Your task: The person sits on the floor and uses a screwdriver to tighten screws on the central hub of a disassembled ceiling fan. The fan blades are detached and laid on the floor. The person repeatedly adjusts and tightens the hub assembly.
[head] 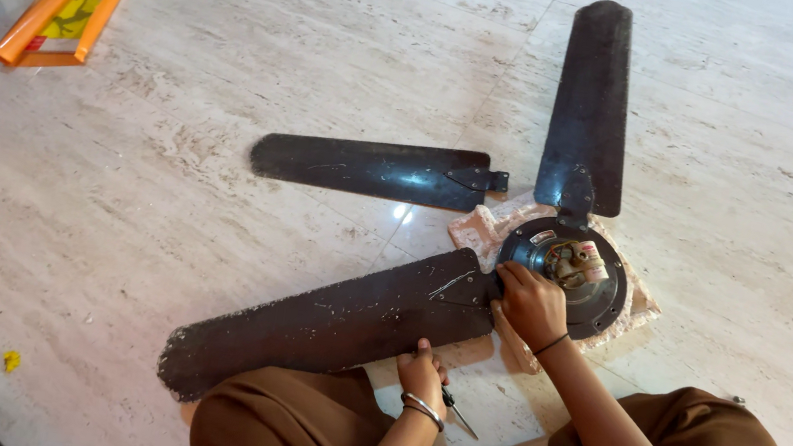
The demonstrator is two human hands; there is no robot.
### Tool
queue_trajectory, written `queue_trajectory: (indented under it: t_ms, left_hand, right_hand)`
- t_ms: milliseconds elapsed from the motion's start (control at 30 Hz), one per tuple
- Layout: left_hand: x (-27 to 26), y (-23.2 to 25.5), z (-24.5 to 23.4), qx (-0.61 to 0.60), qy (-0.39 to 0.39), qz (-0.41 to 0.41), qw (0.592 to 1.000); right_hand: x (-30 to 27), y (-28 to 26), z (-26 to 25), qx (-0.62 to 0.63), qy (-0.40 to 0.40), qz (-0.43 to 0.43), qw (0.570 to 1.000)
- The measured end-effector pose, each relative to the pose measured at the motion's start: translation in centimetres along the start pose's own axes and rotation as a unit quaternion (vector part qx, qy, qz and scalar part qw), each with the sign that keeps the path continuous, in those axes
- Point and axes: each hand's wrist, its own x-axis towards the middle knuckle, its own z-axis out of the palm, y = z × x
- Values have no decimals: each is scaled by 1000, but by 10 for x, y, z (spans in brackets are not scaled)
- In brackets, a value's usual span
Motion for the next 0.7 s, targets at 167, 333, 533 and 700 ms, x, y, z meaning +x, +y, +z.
queue_trajectory:
  t_ms: [167, 333, 533, 700]
  left_hand:
    - [6, 3, 0, 14, -5, 13, 1000]
    - [10, 3, 0, 27, -1, 17, 999]
    - [2, 8, -1, 14, -25, 20, 999]
    - [-19, 13, 2, 51, -72, -2, 996]
  right_hand:
    - [1, -2, 0, -27, -13, 1, 1000]
    - [0, -8, -6, -36, -20, 3, 999]
    - [3, -13, -13, -63, -31, 2, 998]
    - [5, -12, -12, -20, -14, 32, 999]
